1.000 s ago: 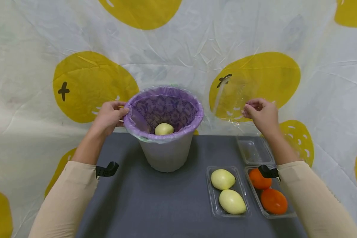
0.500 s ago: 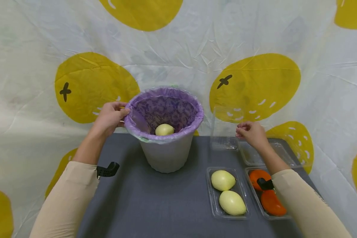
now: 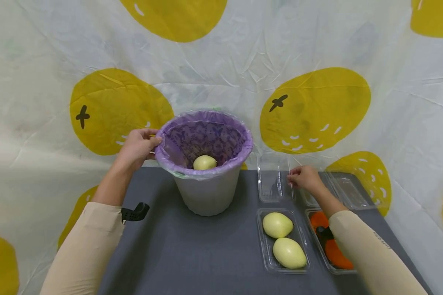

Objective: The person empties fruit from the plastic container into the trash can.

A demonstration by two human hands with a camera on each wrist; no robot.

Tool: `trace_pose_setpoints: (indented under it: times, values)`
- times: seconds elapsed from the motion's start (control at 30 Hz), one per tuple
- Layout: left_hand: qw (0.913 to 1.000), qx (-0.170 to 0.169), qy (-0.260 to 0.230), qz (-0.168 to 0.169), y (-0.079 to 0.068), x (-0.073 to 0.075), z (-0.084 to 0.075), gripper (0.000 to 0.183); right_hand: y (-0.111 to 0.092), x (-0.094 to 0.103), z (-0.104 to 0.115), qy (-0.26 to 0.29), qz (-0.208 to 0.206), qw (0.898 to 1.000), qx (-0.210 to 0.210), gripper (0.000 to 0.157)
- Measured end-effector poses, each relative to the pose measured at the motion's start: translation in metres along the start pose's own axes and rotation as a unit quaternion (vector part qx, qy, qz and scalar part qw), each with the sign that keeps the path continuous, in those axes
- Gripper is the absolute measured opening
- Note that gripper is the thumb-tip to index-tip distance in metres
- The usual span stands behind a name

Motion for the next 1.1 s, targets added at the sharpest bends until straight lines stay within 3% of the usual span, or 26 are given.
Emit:
trace_pose_setpoints:
  times: [0.27, 0.73, 1.1]
  values:
    - [1.0, -0.005, 0.005, -0.002, 0.001, 0.002, 0.001, 0.051, 0.004, -0.016, -0.011, 0.012, 0.038, 0.999, -0.034, 0.022]
    - [1.0, -0.002, 0.006, 0.003, 0.0, -0.001, 0.0, 0.051, 0.006, -0.028, -0.022, -0.003, 0.053, 0.997, -0.053, 0.026]
    - [0.9999, -0.005, 0.01, 0.001, -0.001, -0.001, -0.001, 0.05, -0.005, -0.017, 0.0, -0.136, 0.027, 0.99, 0.008, 0.036]
Point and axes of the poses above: each hand's wrist, its own y-axis towards the middle knuckle, its own x-axis out of the back of the hand, z = x × y, the point moved 9 cm from there along y, towards the middle knuckle, and after that the axes turned 2 degrees about x, right-handed, at the moved point
